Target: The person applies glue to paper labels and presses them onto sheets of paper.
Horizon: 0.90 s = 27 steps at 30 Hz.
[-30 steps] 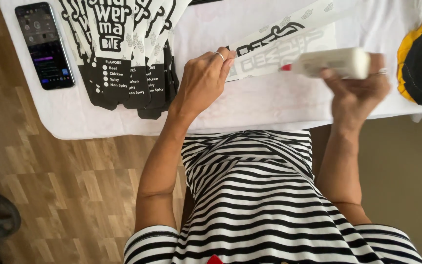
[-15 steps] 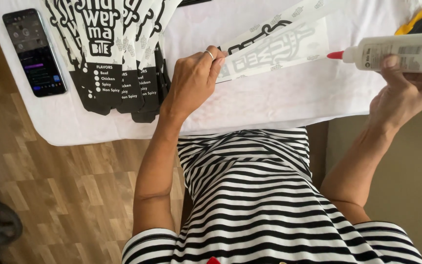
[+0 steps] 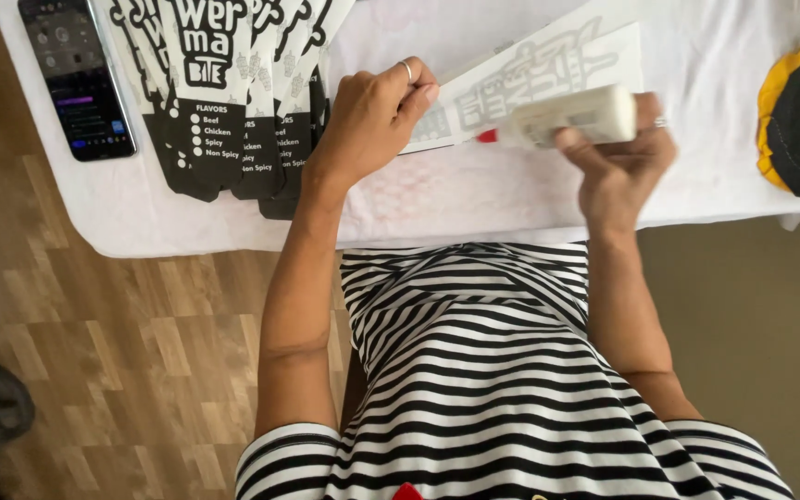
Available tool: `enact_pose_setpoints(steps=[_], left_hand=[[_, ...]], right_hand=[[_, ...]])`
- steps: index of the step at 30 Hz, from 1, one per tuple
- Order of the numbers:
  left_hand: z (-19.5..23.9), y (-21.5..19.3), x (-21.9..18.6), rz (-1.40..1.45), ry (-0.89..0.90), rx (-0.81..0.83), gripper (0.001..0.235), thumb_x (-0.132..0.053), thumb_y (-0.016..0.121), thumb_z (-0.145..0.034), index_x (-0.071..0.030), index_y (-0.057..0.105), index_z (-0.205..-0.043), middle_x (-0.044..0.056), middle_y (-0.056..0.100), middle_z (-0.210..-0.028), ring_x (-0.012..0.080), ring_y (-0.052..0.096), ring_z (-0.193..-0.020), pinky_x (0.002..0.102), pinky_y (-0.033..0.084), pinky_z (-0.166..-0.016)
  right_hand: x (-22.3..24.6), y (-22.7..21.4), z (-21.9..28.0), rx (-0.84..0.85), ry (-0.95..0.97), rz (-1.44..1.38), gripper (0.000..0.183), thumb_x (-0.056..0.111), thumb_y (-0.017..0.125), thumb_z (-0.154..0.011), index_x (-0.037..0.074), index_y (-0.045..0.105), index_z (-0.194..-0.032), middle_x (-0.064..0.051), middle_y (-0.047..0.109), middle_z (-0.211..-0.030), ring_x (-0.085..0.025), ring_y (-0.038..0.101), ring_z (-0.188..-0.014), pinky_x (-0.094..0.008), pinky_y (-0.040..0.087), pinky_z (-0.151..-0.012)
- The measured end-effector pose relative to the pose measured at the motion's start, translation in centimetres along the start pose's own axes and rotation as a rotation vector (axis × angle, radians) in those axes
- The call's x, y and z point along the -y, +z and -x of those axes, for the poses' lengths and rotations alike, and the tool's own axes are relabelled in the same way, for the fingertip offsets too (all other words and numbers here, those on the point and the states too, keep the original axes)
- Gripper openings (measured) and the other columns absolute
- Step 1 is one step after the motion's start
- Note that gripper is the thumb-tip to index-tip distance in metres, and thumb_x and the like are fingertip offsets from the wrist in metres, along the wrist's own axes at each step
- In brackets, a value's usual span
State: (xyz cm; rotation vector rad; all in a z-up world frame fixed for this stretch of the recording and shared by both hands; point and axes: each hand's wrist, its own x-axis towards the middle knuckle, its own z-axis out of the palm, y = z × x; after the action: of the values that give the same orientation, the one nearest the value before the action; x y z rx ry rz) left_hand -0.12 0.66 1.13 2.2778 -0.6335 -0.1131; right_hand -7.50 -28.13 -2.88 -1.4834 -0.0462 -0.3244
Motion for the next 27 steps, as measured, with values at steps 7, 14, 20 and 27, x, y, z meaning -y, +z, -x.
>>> enact_pose_setpoints(steps=[7, 14, 20, 27], left_hand=[[-0.1, -0.4, 0.5, 0.091, -0.008, -0.023, 0.017, -0.017, 0.057, -0.105, -0.011, 0.057, -0.090, -0.003, 0.056, -0.063, 0.0168, 0.043, -0.050, 0.036, 0.038, -0.057], [0.3, -0.1, 0.7, 0.111, 0.003, -0.011, 0.017, -0.019, 0.063, -0.105, -0.013, 0.059, -0.090, -0.001, 0.060, -0.066, 0.0145, 0.048, -0.054, 0.036, 0.039, -0.053], [3.2, 2.9, -0.7, -0.088, 0.136, 0.005, 0.037, -0.030, 0.078, -0.097, -0.007, 0.072, -0.124, 0.019, 0.065, -0.134, 0.0358, 0.066, -0.124, 0.045, 0.058, -0.101], [4.8, 4.2, -0.7, -0.256, 0.257, -0.027, 0.044, -0.016, 0.088, -0.092, -0.010, 0.072, -0.133, 0.024, 0.049, -0.149, 0.0389, 0.051, -0.140, 0.046, 0.046, -0.119]], right_hand=[[0.5, 6.8, 0.7, 0.076, 0.054, -0.012, 0.029, 0.004, 0.087, -0.085, 0.002, 0.060, -0.098, -0.004, 0.059, -0.097, -0.021, 0.062, -0.091, -0.032, 0.057, -0.073], [0.9, 8.2, 0.7, 0.100, 0.150, 0.045, 0.034, 0.020, 0.089, -0.084, 0.004, 0.063, -0.098, -0.002, 0.061, -0.092, -0.016, 0.062, -0.084, -0.027, 0.053, -0.071], [1.3, -3.8, -1.3, -0.237, 0.089, 0.015, 0.033, -0.010, 0.077, -0.089, 0.006, 0.064, -0.114, -0.009, 0.067, -0.098, -0.018, 0.062, -0.085, -0.033, 0.052, -0.075], [0.6, -16.4, -1.6, -0.212, 0.039, 0.864, 0.040, -0.015, 0.076, -0.117, -0.007, 0.060, -0.153, -0.009, 0.059, -0.099, -0.016, 0.062, -0.084, -0.030, 0.061, -0.067]])
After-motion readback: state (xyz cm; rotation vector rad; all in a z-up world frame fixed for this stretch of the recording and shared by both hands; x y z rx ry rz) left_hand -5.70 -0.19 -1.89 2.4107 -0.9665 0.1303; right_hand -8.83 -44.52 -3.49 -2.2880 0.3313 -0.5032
